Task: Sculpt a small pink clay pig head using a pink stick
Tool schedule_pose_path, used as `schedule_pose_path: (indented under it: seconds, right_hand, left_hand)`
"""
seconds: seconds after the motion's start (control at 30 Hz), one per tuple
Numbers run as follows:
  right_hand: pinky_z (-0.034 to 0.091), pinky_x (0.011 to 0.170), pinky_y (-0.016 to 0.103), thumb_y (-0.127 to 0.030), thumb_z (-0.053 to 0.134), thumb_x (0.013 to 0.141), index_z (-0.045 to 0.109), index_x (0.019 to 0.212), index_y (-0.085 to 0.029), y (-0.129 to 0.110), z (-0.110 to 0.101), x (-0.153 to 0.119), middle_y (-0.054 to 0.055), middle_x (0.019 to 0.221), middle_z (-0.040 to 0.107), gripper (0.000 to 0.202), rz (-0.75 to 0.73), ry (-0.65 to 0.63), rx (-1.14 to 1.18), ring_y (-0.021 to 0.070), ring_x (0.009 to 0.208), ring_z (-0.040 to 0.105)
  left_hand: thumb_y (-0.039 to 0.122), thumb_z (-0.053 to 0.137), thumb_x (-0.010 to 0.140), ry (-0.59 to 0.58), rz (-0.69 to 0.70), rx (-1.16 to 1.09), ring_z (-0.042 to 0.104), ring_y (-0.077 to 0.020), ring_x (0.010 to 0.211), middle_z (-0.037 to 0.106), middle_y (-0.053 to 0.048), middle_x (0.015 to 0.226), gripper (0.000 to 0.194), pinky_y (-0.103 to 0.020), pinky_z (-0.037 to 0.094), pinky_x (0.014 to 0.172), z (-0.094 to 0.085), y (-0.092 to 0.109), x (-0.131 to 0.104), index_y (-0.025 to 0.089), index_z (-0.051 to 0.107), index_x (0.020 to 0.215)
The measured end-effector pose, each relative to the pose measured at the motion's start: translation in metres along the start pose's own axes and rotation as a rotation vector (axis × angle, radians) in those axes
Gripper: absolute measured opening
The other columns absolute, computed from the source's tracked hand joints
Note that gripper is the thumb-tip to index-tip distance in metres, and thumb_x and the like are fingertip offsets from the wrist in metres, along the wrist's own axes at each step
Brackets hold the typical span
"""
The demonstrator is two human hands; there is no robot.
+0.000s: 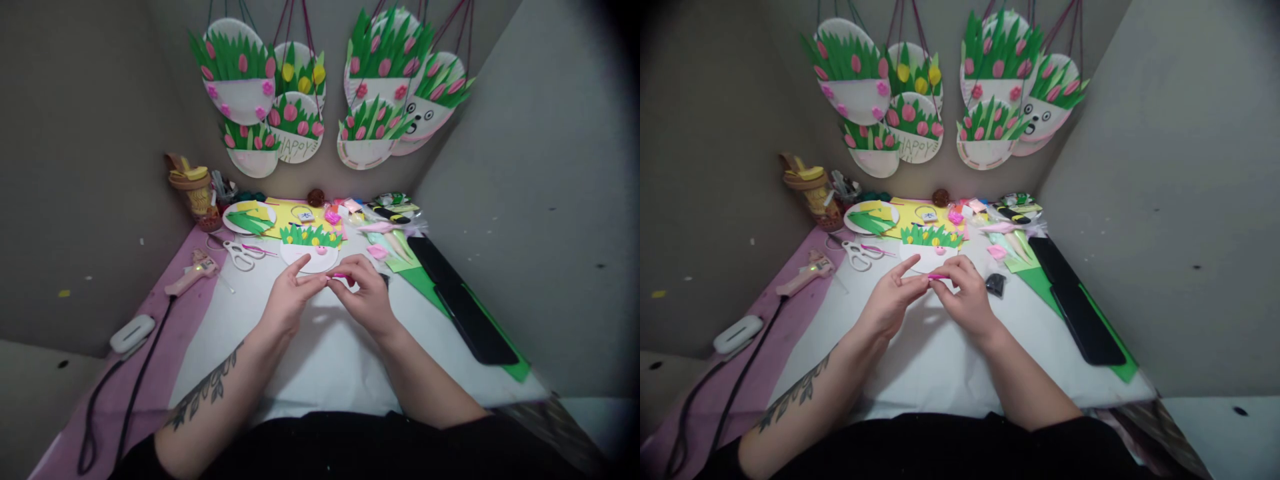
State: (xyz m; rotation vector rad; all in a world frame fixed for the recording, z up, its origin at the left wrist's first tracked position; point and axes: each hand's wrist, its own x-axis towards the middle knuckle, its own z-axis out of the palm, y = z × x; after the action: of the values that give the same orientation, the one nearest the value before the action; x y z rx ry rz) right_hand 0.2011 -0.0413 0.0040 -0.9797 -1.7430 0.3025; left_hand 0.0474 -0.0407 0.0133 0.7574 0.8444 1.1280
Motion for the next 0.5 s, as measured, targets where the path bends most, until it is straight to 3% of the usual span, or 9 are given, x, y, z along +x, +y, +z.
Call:
schedule_pose_path:
  seconds: [0.5]
  right_hand:
    - [0.046, 0.058, 0.028, -0.019, 0.062, 0.082, 0.068, 0.093, -0.024, 0.0018, -0.0001, -0.0010, 0.004, 0.090, 0.057, 0.013, 0.028, -0.032, -0.006, 0.0153, 0.076, 0.055]
  left_hand:
    - [0.024, 0.084, 0.065, 0.005, -0.005, 0.013, 0.071, -0.0168, 0.084, 0.078, -0.008, 0.083, 0.102, -0.033, 0.044, 0.098, 0.0007, -0.0016, 0.0001, 0.006, 0.027, 0.148]
